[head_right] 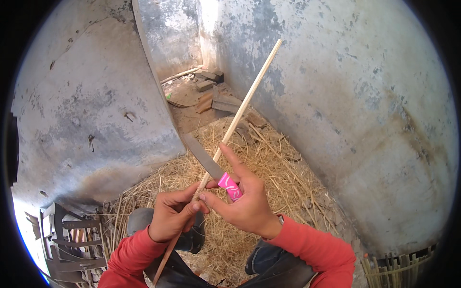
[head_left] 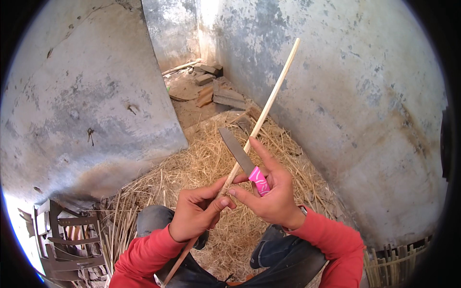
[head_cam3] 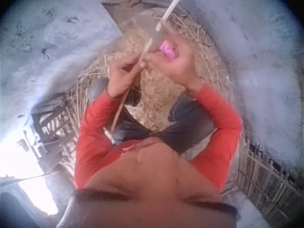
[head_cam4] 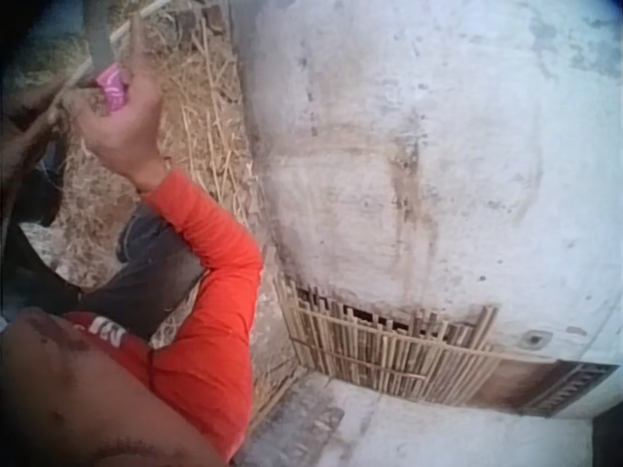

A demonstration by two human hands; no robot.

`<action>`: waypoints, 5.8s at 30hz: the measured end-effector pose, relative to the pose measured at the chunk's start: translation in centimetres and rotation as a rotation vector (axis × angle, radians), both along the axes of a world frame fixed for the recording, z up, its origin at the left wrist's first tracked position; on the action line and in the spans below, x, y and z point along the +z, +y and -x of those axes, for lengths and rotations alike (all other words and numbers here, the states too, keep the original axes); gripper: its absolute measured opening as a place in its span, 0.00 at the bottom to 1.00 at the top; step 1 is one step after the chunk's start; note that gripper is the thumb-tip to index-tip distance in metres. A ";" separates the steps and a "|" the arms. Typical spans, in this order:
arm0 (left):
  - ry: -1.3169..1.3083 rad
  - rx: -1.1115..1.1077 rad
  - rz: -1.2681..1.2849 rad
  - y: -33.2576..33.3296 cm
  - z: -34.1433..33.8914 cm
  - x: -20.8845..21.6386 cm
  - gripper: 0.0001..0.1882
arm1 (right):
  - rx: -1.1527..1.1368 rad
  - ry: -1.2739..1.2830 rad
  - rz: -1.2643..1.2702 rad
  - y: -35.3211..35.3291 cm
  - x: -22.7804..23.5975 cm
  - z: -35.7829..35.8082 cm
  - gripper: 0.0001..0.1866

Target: The person uses a small knife to scrape the outer surface of a long, thin bamboo strip while sitting over a pile of dry straw.

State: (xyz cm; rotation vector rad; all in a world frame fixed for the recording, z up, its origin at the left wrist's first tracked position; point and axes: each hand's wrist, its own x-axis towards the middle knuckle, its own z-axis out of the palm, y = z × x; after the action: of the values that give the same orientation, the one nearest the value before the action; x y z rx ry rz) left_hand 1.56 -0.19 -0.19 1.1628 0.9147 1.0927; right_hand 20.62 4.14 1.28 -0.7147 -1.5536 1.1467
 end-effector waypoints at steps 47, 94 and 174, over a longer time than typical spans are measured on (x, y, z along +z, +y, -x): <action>0.108 -0.145 0.051 -0.7 -0.5 -0.8 0.22 | -0.191 0.002 -0.112 1.6 -1.1 -3.3 0.33; -0.131 -0.105 0.233 -0.3 0.0 0.7 0.19 | -0.141 -0.276 -0.479 -0.7 -1.2 -0.3 0.23; -0.022 0.012 0.153 -0.6 0.1 1.4 0.17 | 0.042 -0.127 -0.078 -1.2 -1.7 -0.5 0.20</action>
State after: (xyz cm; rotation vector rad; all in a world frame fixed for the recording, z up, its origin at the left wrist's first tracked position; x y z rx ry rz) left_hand 1.50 -0.77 1.16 1.0183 0.9717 1.0247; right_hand 21.12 2.89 -0.42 -0.7177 -1.7170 1.0827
